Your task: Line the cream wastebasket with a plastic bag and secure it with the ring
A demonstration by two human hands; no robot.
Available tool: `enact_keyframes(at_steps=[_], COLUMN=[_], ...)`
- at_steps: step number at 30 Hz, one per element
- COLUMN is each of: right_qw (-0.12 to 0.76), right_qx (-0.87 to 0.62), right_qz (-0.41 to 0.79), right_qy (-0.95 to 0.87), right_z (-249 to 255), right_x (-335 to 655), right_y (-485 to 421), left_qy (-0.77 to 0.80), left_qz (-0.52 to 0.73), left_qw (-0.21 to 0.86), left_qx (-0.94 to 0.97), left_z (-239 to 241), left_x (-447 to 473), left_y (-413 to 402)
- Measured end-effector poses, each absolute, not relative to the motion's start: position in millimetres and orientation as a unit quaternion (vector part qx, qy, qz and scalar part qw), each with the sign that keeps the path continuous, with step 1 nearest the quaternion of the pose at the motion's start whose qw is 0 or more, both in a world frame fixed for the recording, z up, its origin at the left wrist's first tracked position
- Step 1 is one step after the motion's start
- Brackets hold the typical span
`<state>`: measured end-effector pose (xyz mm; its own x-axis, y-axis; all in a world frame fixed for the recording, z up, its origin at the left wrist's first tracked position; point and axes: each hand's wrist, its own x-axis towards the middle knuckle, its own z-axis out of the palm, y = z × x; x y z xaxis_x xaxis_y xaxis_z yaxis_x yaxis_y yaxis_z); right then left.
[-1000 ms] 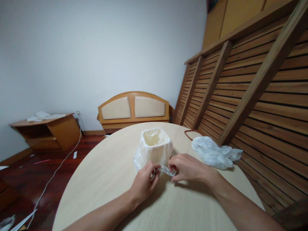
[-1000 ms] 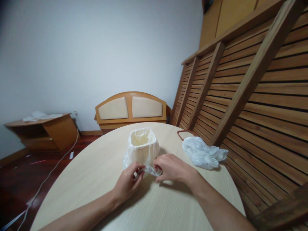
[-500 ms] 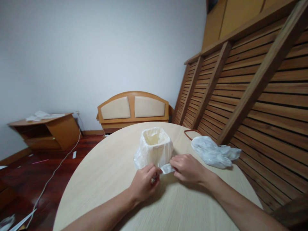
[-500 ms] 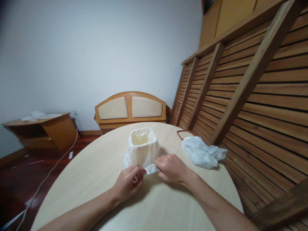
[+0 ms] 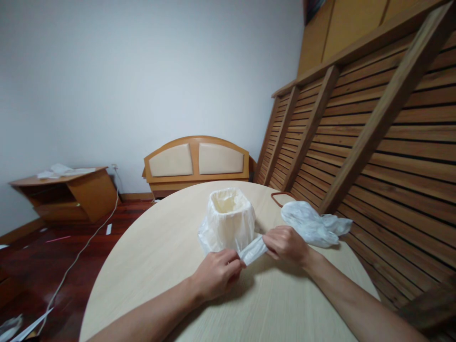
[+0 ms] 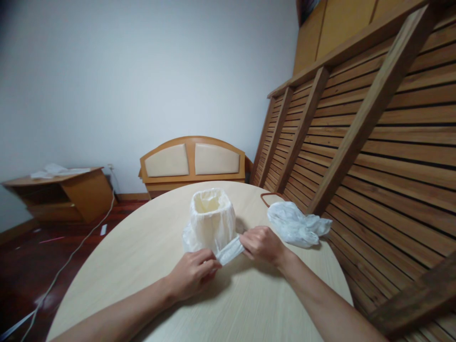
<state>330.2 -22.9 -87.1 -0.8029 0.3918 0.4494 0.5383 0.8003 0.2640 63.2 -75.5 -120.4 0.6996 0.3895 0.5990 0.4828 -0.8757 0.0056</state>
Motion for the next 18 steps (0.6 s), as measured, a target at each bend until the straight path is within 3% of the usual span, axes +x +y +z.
enact_keyframes(at_steps=[4, 11, 18], right_qw=[0.207, 0.157, 0.132], right_qx=[-0.259, -0.3, -0.385], right_qz=[-0.16, 0.016, 0.031], right_qy=[-0.93, -0.941, -0.913], right_z=[-84.3, -73.9, -80.2], right_x=[333.3, 335.4, 326.8], right_y=[-24.3, -27.3, -29.6], left_qy=[-0.239, -0.258, -0.237], left_qz=[-0.284, -0.21, -0.169], left_qw=[0.092, 0.058, -0.007], left_qx=[-0.924, -0.941, -0.957], left_z=[-121.2, -113.6, -100.2], left_x=[63.3, 67.1, 68.9], left_y=[-74.8, -79.5, -85.2])
